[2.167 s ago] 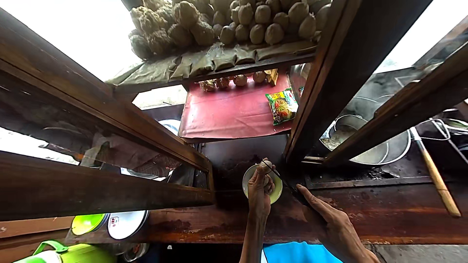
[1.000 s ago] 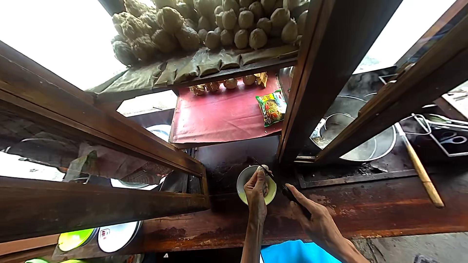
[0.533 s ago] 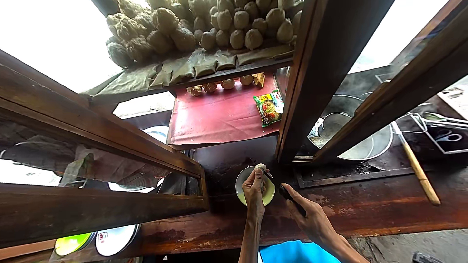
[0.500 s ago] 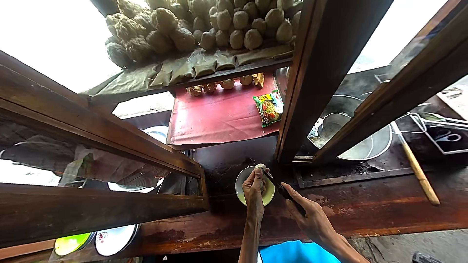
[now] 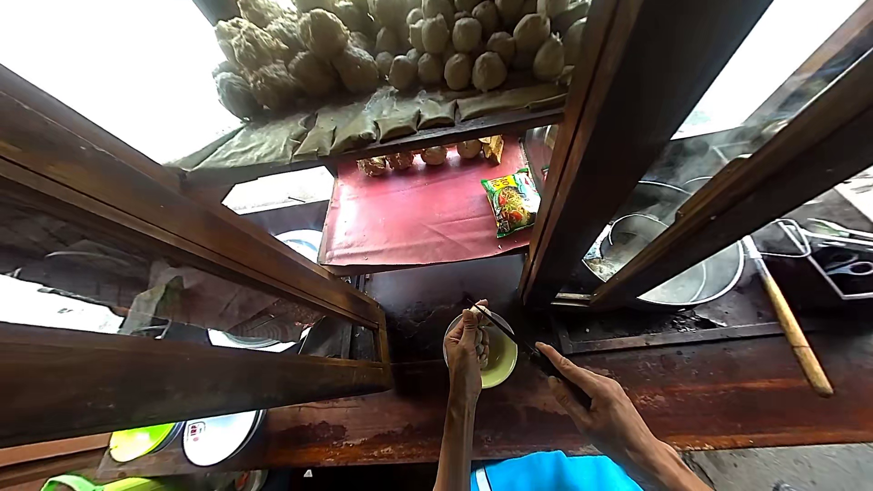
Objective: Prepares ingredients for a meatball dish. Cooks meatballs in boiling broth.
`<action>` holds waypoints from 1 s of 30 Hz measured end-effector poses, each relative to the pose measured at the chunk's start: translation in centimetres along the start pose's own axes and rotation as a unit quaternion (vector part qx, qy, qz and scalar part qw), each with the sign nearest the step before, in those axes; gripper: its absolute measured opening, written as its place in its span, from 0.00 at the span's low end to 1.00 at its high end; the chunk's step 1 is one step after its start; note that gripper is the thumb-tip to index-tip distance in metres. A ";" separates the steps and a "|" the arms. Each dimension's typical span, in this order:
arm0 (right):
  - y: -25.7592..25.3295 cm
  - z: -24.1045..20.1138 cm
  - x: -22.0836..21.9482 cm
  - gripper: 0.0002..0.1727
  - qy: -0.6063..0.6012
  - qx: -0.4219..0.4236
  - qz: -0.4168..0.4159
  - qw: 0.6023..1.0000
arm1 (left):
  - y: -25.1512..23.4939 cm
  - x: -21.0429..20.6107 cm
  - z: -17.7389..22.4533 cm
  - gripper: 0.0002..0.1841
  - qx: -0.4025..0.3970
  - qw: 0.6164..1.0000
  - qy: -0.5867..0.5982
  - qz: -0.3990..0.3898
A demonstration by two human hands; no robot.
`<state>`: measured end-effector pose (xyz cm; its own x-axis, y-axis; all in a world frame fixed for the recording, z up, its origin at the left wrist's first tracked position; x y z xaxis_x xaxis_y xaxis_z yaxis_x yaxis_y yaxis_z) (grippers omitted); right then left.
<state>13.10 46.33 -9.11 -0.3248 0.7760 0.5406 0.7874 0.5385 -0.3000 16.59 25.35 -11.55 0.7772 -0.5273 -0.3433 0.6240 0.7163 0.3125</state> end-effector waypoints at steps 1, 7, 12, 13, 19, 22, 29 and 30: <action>0.0 0.0 0.0 0.26 0.005 0.000 -0.002 1.000 | 0.0 0.1 0.0 0.23 -0.003 1.000 -0.006 -0.007; 0.6 0.2 -0.7 0.26 0.024 0.005 0.013 1.000 | 0.4 0.5 -0.3 0.18 -0.031 0.998 -0.030 -0.039; -0.2 0.6 -2.1 0.26 0.030 0.012 0.030 0.999 | 1.1 -0.1 -1.4 0.17 -0.004 0.999 -0.033 -0.031; -0.3 0.6 -2.2 0.27 0.031 0.011 0.026 0.999 | 1.1 -0.1 -1.4 0.17 0.002 0.999 -0.033 -0.025; 0.9 0.6 -1.4 0.27 0.038 0.006 0.007 0.999 | 0.1 0.9 -0.3 0.17 0.005 0.999 -0.041 -0.004; 0.6 1.0 -2.0 0.27 0.038 0.003 0.014 0.999 | 0.4 0.5 -1.0 0.16 -0.001 0.998 -0.054 -0.024; 1.2 1.2 -2.2 0.27 0.042 -0.008 -0.007 0.999 | -0.1 0.9 -0.7 0.19 0.056 0.998 -0.019 0.015; 1.6 1.2 -1.8 0.27 0.039 -0.019 -0.018 0.999 | -0.3 1.1 -0.6 0.19 0.063 0.998 -0.021 0.022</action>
<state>14.34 46.16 -11.50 -0.3125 0.7276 0.6106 0.7958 0.5515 -0.2499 17.24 24.84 -12.59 0.8056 -0.5166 -0.2900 0.5917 0.6776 0.4367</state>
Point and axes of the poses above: each hand's wrist, its own y-axis away from the middle knuckle, its own x-axis out of the back of the hand, z = x × y, the point moved 2 cm from there along -y, towards the middle knuckle, and after that the axes turned 9 degrees about z, right-handed, at the moved point
